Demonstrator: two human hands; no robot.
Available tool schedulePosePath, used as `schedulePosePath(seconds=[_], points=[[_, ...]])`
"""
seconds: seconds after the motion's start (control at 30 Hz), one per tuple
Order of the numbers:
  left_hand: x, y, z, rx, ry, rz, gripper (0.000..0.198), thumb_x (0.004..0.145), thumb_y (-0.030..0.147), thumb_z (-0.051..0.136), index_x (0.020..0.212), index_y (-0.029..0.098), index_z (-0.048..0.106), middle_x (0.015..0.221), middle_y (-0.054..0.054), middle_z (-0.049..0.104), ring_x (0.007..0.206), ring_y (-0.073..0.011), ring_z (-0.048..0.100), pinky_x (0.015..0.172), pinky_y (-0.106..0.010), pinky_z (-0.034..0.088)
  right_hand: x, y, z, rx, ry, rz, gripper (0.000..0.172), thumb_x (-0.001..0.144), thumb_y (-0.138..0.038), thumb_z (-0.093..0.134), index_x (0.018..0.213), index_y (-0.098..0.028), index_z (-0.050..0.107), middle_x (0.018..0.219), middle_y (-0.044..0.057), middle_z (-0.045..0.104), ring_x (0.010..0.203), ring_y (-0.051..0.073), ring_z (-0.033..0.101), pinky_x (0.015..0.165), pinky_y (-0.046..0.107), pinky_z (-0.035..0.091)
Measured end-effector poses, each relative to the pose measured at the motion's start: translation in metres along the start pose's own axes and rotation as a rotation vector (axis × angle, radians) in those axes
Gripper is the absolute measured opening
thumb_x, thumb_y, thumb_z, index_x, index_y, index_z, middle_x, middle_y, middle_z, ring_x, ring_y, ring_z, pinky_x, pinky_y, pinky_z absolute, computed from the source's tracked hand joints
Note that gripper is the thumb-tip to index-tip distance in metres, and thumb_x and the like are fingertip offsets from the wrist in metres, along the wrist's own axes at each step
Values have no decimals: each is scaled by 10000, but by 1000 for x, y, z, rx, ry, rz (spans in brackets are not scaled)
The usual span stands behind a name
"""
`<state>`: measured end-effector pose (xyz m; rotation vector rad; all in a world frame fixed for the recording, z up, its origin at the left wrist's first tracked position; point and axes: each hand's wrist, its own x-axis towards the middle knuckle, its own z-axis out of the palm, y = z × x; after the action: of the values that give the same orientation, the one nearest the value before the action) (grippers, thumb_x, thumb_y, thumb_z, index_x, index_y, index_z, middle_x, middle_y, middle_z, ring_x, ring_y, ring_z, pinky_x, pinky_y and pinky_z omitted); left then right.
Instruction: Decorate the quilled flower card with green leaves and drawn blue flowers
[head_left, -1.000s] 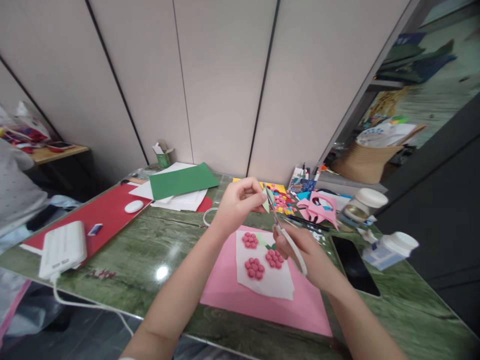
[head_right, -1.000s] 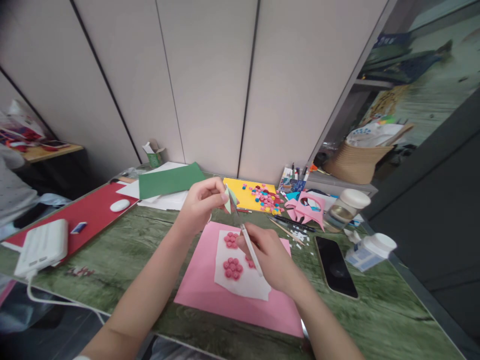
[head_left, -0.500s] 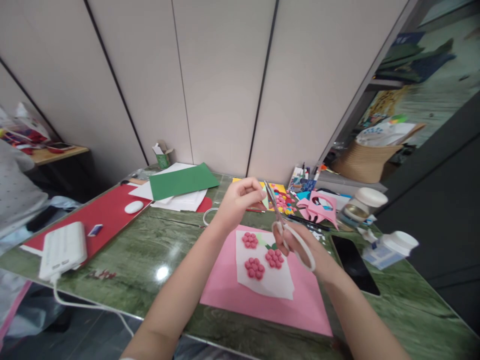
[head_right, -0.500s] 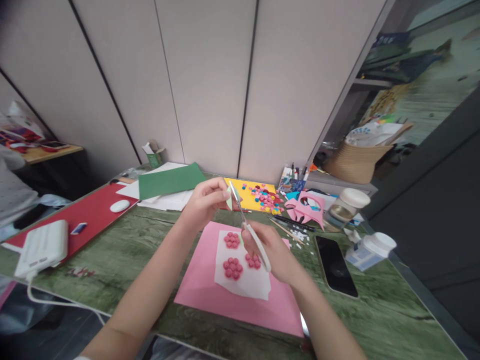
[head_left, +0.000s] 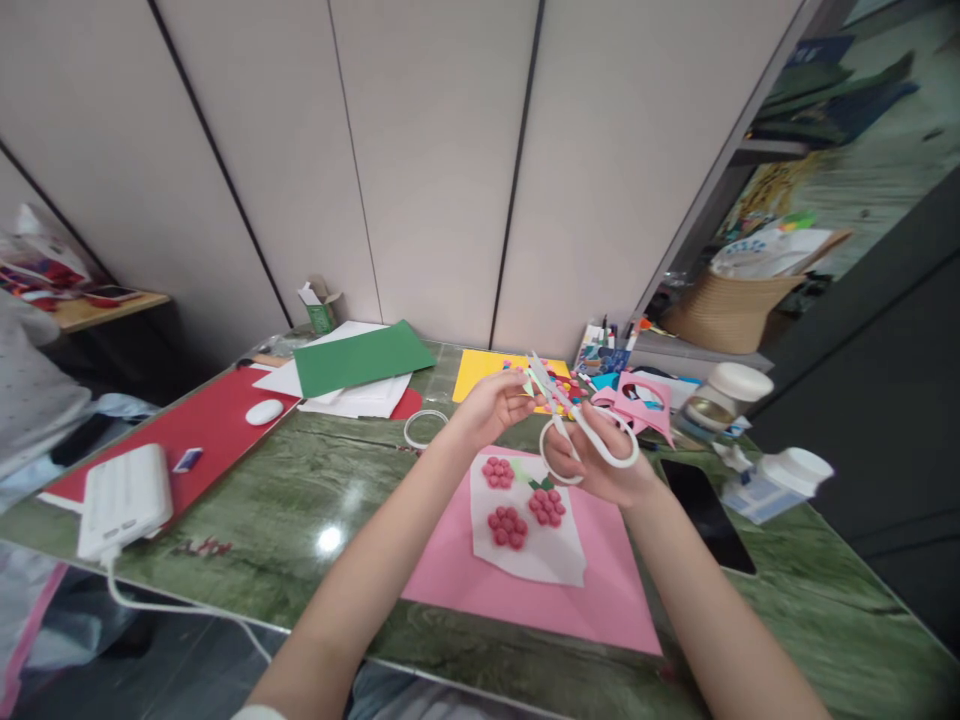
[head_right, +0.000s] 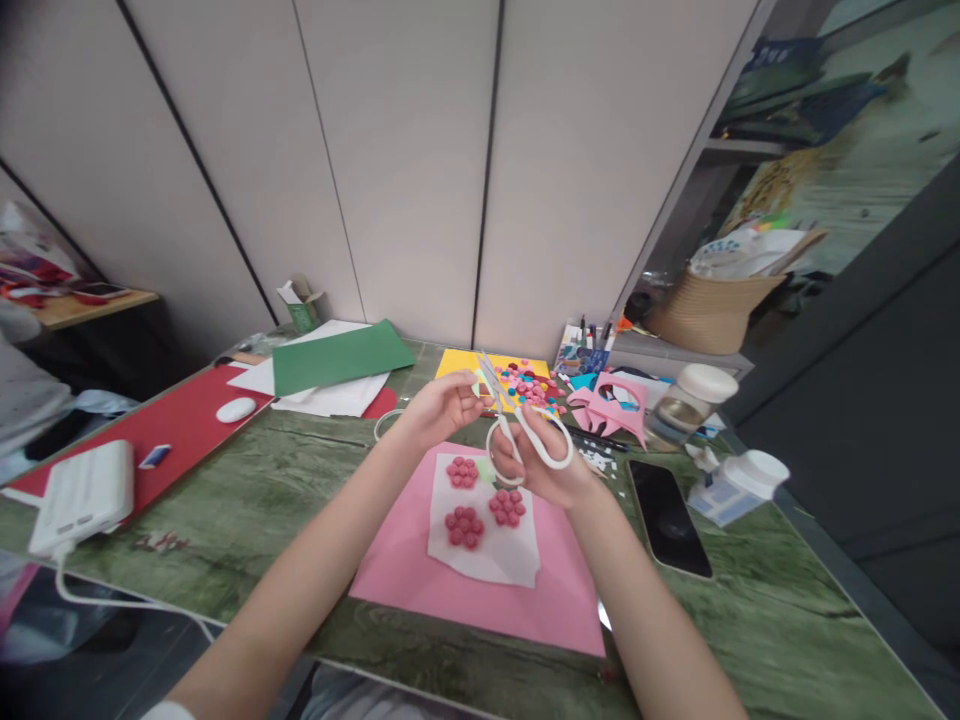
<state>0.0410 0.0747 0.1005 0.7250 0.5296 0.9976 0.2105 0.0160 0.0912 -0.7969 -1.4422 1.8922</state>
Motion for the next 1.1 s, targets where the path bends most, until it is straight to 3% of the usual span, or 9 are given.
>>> schedulePosePath(seconds=[0.37,0.67,0.77,0.9,1.0,1.1], points=[[15,-18,-12,55,40,14,101,694,88,635,738,123,551,650,2,608,573,-58,600,572,-145,490,10,10,-18,49,-15,22,586,833,-679,156,663,-186,422,489,-43,352,454,92,286,516,247,303],[19,-22,-17,99,71,67,209,639,102,710,749,134,536,663,25,602,587,-43,599,621,-149,491,12,10,-18,-77,59,8,554,838,-665,188,665,-191,418,495,-45,365,446,90,295,499,242,309],[16,-25,-24,196,102,90,259,618,138,731,777,145,526,717,7,632,622,-63,619,619,-168,488,1,4,-23,-157,138,-42,506,847,-631,244,683,-191,433,509,-42,376,464,95,320,504,240,294],[3,-43,-42,389,72,2,281,599,151,732,786,145,522,688,-10,640,598,-78,613,587,-187,469,-21,11,-45,-496,298,16,421,822,-571,406,698,-173,465,555,-35,440,487,86,342,495,223,259],[-9,-62,-58,477,39,-71,245,588,134,719,763,126,548,580,-10,612,470,-74,546,472,-184,412,-35,33,-67,-1002,476,254,412,783,-552,466,684,-157,526,612,12,540,549,123,459,522,234,298],[-20,-75,-70,544,33,-80,213,584,111,700,758,121,578,555,-9,606,461,-83,540,460,-192,406,-44,56,-83,-1421,684,500,400,797,-506,450,756,-138,602,736,113,632,706,217,591,582,272,352]])
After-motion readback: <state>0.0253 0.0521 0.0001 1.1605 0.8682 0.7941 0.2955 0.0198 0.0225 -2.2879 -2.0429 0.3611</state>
